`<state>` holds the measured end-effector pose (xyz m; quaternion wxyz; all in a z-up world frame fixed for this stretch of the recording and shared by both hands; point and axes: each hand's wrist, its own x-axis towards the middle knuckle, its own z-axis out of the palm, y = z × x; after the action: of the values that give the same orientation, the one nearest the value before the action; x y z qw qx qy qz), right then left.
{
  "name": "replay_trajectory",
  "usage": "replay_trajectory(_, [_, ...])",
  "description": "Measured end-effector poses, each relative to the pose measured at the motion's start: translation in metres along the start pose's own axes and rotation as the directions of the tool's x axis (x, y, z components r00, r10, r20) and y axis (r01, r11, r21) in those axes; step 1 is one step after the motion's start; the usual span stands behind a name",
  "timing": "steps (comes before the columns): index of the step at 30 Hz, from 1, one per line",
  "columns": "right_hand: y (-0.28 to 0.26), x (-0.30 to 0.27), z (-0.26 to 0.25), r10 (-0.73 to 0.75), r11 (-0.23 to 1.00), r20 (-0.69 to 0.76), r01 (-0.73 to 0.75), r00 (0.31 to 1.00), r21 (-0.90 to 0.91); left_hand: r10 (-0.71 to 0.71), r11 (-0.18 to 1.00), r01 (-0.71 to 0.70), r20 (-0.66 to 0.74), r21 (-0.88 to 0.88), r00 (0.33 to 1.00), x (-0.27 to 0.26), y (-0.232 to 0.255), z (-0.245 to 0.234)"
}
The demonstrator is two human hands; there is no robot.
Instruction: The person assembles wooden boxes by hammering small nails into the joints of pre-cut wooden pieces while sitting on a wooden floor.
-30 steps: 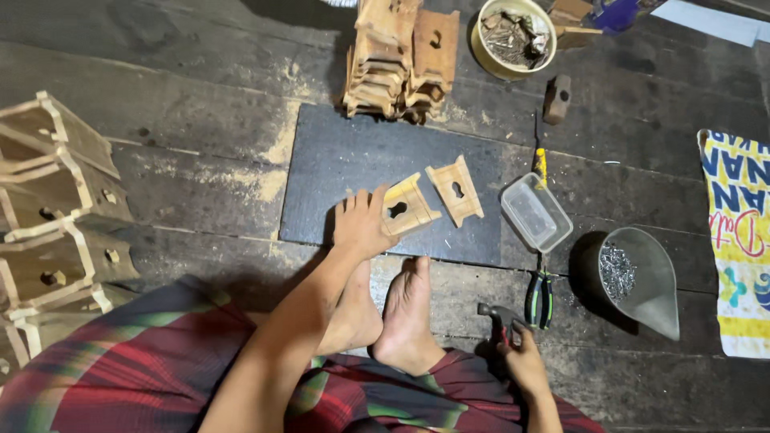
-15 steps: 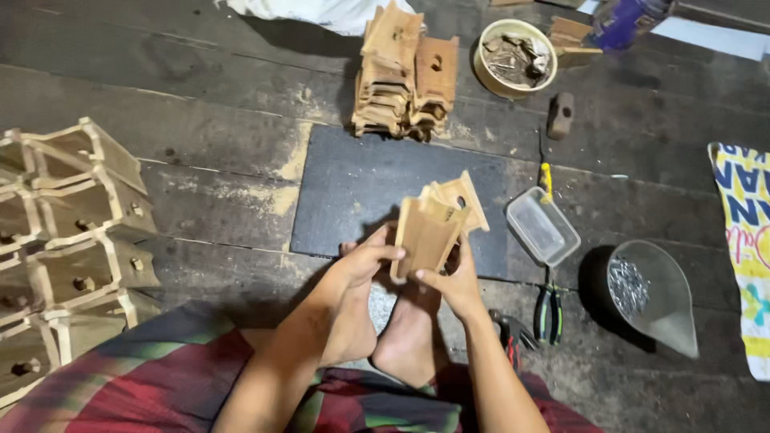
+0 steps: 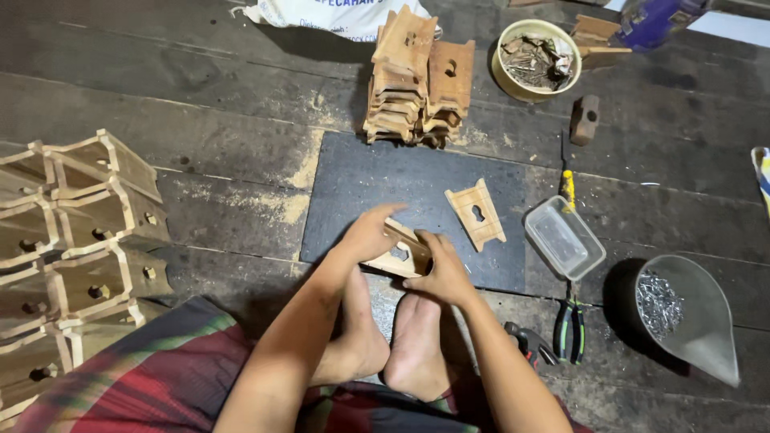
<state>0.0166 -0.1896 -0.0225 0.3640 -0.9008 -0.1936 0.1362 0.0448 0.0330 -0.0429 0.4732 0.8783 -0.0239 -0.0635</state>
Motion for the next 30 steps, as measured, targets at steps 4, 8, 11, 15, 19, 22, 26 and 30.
replay_trajectory(4, [-0.007, 0.016, -0.023, -0.020, 0.992, 0.055, 0.013, 0.998, 0.129, -0.001, 0.976, -0.024, 0.114, 0.219, 0.994, 0.008, 0.014, -0.012])
replay_trajectory(8, [0.017, 0.037, -0.013, 0.141, 0.988, 0.120, -0.133, 0.983, -0.074, 0.005, 0.794, -0.164, 0.263, 0.585, 0.965, 0.033, 0.026, -0.001])
replay_trajectory(11, [0.052, 0.050, 0.012, 0.181, 0.969, 0.117, -0.156, 0.977, -0.193, 0.024, 0.638, -0.290, 0.359, 0.713, 0.933, 0.059, -0.003, 0.046])
replay_trajectory(15, [0.041, 0.054, 0.004, 0.114, 0.968, 0.147, -0.077, 0.983, -0.238, -0.049, 0.618, -0.316, 0.437, 0.720, 0.898, 0.064, 0.014, 0.039])
replay_trajectory(19, [0.055, 0.052, 0.010, 0.081, 0.968, 0.165, -0.039, 0.983, -0.247, -0.059, 0.611, -0.340, 0.470, 0.715, 0.881, 0.058, 0.031, 0.028])
replay_trajectory(22, [0.022, 0.044, -0.017, 0.066, 0.978, 0.172, -0.029, 0.983, -0.208, -0.076, 0.617, -0.328, 0.469, 0.716, 0.880, 0.056, 0.036, 0.027])
replay_trajectory(26, [0.002, 0.036, -0.077, 0.042, 0.998, -0.007, -0.042, 0.999, -0.037, -0.097, 0.650, -0.278, 0.440, 0.707, 0.893, 0.052, 0.042, 0.017])
replay_trajectory(30, [0.031, 0.027, -0.104, 0.325, 0.877, -0.198, -0.373, 0.925, -0.304, -0.076, 0.687, -0.255, 0.417, 0.681, 0.906, 0.034, 0.063, -0.002])
